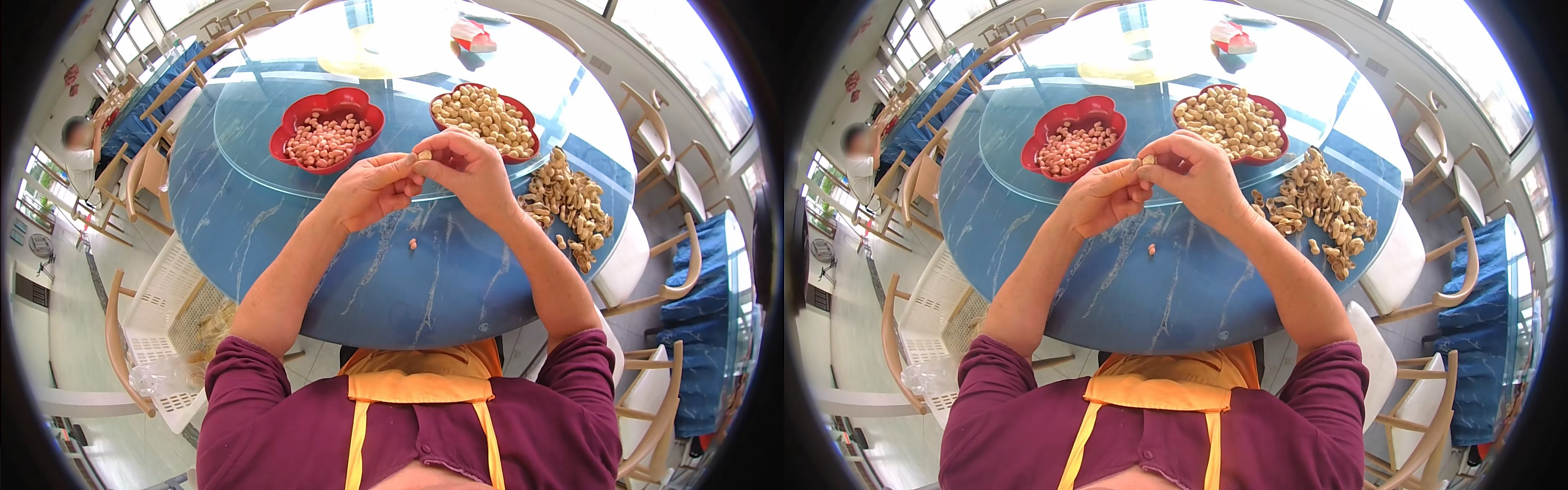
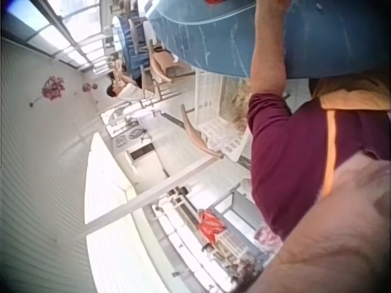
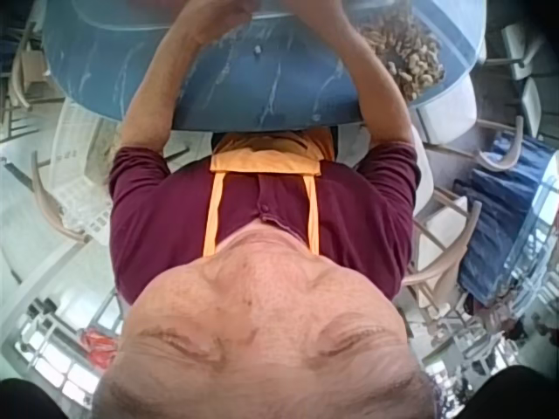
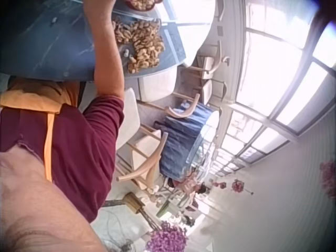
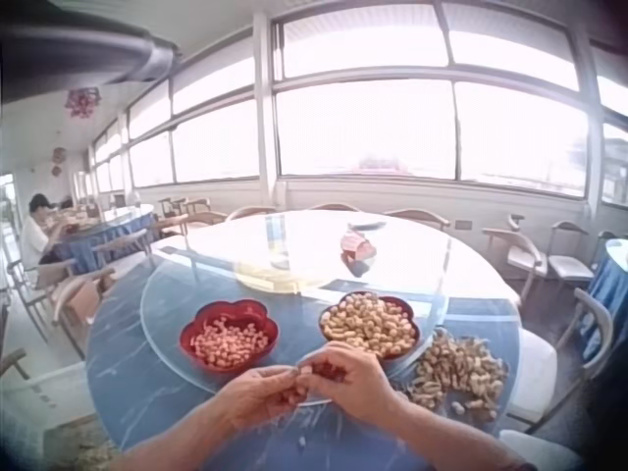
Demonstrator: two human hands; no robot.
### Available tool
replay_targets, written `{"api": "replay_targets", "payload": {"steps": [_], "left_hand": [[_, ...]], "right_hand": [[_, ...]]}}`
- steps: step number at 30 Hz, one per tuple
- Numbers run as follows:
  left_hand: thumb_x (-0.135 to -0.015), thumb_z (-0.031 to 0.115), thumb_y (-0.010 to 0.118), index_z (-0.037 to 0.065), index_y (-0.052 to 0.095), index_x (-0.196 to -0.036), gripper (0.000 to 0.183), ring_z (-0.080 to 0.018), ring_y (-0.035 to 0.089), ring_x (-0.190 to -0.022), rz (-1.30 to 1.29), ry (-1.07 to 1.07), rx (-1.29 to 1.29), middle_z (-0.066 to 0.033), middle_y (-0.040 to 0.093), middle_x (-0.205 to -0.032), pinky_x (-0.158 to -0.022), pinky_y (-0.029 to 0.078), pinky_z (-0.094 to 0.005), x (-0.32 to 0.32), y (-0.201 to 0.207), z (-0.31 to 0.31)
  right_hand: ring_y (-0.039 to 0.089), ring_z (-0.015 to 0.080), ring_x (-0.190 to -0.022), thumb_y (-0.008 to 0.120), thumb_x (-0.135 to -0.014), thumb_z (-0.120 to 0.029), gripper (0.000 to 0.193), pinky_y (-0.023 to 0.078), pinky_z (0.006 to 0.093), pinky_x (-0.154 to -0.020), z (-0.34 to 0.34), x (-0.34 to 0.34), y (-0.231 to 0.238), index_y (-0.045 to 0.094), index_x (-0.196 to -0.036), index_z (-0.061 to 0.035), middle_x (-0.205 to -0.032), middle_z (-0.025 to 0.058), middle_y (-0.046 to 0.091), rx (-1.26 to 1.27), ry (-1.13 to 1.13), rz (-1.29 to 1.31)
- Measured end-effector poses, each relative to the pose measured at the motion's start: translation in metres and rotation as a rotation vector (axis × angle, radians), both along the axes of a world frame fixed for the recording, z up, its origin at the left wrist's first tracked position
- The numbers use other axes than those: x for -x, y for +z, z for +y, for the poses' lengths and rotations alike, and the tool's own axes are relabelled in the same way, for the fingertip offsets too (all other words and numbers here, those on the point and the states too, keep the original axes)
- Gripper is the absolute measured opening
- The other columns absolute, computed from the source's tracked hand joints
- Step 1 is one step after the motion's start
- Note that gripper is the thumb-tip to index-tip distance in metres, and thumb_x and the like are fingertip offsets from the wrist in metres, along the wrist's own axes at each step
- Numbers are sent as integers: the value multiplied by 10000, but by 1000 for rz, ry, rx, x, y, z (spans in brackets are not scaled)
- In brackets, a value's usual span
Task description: The person sits at a round table and repeatedly picks peanuts from a red bowl, cracks them by hand, and places the kernels into a second red bowl while discarding shells onto the table. The process continues throughout the clip with consistent hand motions.
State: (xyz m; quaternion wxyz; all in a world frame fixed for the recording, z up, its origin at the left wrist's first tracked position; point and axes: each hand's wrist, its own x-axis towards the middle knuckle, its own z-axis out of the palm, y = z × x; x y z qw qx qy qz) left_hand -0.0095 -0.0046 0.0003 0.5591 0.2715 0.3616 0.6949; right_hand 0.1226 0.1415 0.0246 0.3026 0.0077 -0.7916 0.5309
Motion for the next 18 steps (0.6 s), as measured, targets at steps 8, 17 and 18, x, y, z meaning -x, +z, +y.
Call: {"api": "replay_targets", "payload": {"steps": [8, 17, 18], "left_hand": [[-981, 266, 624, 23, 661, -1043, 254, -96, 570, -794, -1, 22, -12, -29, 622, -877, -643, 474, -219, -2, 2, -2], [-877, 351, 737, -4, 665, -1059, 405, -113, 601, -764, 1200, 385, 77, -40, 659, -857, -704, 511, -255, -23, 17, -3], [-877, 349, 737, -6, 667, -1049, 401, -111, 597, -758, 1243, 406, 50, -47, 656, -845, -699, 510, -256, -22, 14, -2]], "right_hand": [[618, 86, -699, 746, -820, -58, 128, 500, 233, -634, -3, 1, -2, 704, -937, -28, -837, 26, 630, -35, -31, 48], [618, 174, -684, 745, -789, -26, 106, 497, 280, -620, 8, -3, -5, 704, -886, -18, -790, 67, 658, -390, -97, 4], [620, 176, -686, 745, -788, -26, 105, 498, 283, -620, 8, -4, -4, 706, -885, -18, -788, 68, 660, -399, -96, -2]]}}
